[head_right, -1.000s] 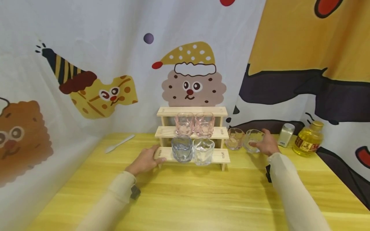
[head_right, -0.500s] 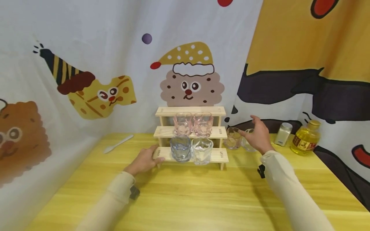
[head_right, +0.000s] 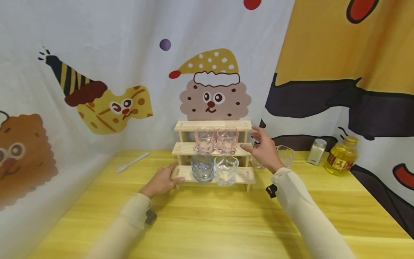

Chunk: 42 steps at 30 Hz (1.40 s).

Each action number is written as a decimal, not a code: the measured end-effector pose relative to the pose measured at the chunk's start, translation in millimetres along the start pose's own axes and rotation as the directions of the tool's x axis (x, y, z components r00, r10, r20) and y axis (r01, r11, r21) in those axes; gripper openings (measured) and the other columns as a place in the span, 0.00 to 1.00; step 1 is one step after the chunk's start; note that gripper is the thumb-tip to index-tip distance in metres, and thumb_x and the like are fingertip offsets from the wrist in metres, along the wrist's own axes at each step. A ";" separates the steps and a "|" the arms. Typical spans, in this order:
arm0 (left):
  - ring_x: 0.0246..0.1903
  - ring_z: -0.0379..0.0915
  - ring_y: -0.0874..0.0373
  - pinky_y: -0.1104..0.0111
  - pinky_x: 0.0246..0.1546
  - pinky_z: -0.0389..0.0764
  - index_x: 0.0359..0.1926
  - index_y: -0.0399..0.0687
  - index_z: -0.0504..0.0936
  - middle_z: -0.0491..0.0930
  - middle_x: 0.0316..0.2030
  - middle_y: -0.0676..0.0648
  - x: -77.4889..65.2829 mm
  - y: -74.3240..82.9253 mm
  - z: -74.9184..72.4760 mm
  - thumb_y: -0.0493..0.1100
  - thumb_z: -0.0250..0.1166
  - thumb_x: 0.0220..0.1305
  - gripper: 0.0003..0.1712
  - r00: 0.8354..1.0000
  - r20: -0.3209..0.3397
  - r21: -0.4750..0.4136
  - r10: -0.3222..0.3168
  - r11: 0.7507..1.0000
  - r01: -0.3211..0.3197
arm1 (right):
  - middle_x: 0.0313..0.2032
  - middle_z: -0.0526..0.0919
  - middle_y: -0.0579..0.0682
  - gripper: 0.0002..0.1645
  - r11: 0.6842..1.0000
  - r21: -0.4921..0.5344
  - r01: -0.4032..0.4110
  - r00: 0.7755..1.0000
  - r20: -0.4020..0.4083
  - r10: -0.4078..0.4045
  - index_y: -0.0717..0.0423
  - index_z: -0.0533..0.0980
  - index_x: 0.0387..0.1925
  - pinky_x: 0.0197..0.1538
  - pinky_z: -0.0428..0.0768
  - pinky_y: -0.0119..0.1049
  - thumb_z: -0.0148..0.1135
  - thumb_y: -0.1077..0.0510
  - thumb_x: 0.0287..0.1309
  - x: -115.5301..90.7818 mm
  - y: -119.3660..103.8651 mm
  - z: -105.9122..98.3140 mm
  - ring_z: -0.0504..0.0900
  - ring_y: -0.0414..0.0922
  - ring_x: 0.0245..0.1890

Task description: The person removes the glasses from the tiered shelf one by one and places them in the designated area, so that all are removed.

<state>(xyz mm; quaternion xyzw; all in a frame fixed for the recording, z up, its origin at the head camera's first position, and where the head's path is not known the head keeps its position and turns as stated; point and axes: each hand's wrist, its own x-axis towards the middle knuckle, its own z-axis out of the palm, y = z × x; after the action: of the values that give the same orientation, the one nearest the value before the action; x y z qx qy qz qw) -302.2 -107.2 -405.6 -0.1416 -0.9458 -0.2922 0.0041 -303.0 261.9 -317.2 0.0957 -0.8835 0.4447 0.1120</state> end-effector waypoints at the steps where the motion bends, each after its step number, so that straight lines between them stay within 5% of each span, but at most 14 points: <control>1: 0.34 0.73 0.54 0.64 0.34 0.75 0.73 0.39 0.63 0.84 0.39 0.41 -0.1 -0.2 0.0 0.53 0.69 0.65 0.43 1.000 0.002 -0.001 0.000 1.000 0.000 | 0.73 0.62 0.66 0.53 1.000 0.009 0.006 1.000 0.013 -0.006 0.51 0.48 0.79 0.68 0.70 0.61 0.66 0.44 0.65 1.3 -0.9 3.0 0.65 0.66 0.71; 9: 0.27 0.73 0.57 0.68 0.29 0.75 0.73 0.37 0.62 0.83 0.36 0.42 -0.1 0.6 -0.8 0.52 0.69 0.66 0.43 1.000 0.005 -0.018 0.010 1.000 -0.009 | 0.69 0.66 0.66 0.50 0.997 0.060 0.052 0.997 0.057 -0.056 0.54 0.51 0.78 0.69 0.69 0.59 0.67 0.51 0.64 13.0 -9.5 24.5 0.66 0.65 0.72; 25: 0.25 0.74 0.57 0.68 0.27 0.74 0.72 0.36 0.63 0.83 0.36 0.41 -0.6 0.8 -2.8 0.51 0.69 0.66 0.42 1.000 0.006 -0.031 0.017 0.999 -0.016 | 0.69 0.66 0.64 0.54 0.998 0.062 -0.007 0.997 0.076 0.002 0.52 0.48 0.79 0.68 0.69 0.61 0.69 0.53 0.62 32.3 -16.2 42.8 0.69 0.63 0.68; 42: 0.25 0.74 0.57 0.68 0.27 0.74 0.73 0.37 0.63 0.84 0.37 0.41 -0.1 1.9 -1.5 0.51 0.68 0.66 0.41 1.000 0.004 -0.022 0.013 1.000 -0.012 | 0.58 0.74 0.62 0.48 0.991 0.134 -0.010 1.000 -0.007 0.011 0.55 0.55 0.77 0.58 0.76 0.52 0.69 0.59 0.61 36.9 -14.4 49.5 0.76 0.58 0.59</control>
<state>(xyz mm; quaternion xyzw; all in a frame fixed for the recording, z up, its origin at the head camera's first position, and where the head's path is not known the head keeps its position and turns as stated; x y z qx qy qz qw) -301.7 -106.5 -403.4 -0.1482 -0.9417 -0.3020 0.0023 -340.0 211.0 -324.5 0.0965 -0.8517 0.5040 0.1066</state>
